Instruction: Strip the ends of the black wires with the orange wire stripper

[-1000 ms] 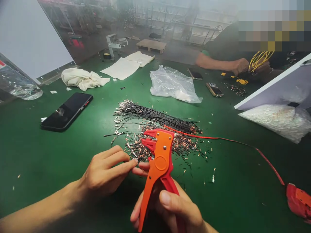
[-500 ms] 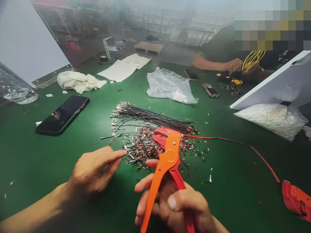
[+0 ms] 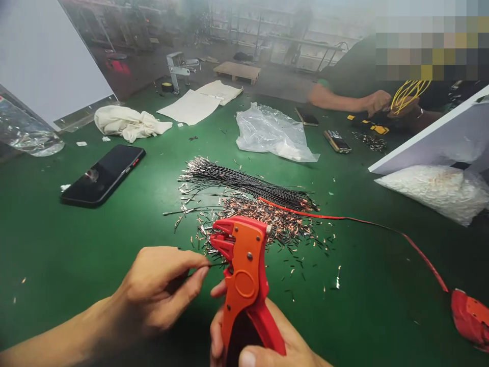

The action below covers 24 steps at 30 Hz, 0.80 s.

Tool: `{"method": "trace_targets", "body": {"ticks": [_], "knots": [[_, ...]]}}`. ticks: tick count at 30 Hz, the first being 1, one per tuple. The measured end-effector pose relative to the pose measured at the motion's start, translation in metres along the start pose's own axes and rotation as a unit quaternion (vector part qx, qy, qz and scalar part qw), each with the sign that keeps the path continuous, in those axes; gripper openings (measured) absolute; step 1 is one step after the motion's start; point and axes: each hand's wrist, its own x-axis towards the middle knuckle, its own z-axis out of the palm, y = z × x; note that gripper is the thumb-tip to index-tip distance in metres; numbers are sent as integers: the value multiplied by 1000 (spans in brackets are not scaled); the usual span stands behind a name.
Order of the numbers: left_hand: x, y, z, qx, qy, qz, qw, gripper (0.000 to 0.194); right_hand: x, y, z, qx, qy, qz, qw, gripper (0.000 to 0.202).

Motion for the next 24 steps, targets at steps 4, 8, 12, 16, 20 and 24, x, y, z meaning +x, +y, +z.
{"method": "trace_targets", "body": {"ticks": [4, 8, 12, 16, 20, 24], "knots": [[-1, 7, -2, 5, 10, -15, 1000, 13, 5, -1, 3, -38, 3, -6, 999, 43], [-4, 12, 0, 14, 12, 16, 1000, 18, 10, -5, 13, -45, 61, 39, 996, 48], [-3, 17, 4, 16, 26, 40, 999, 21, 11, -8, 21, -39, 115, 82, 989, 51], [-1, 20, 5, 23, 35, 30, 999, 24, 9, -9, 23, -43, 126, 65, 989, 44], [1, 21, 5, 26, 40, 22, 999, 27, 9, -8, 23, -35, 131, 73, 988, 38], [1, 21, 7, 18, 45, 18, 999, 25, 11, -7, 23, -38, 129, 69, 989, 41]]}}
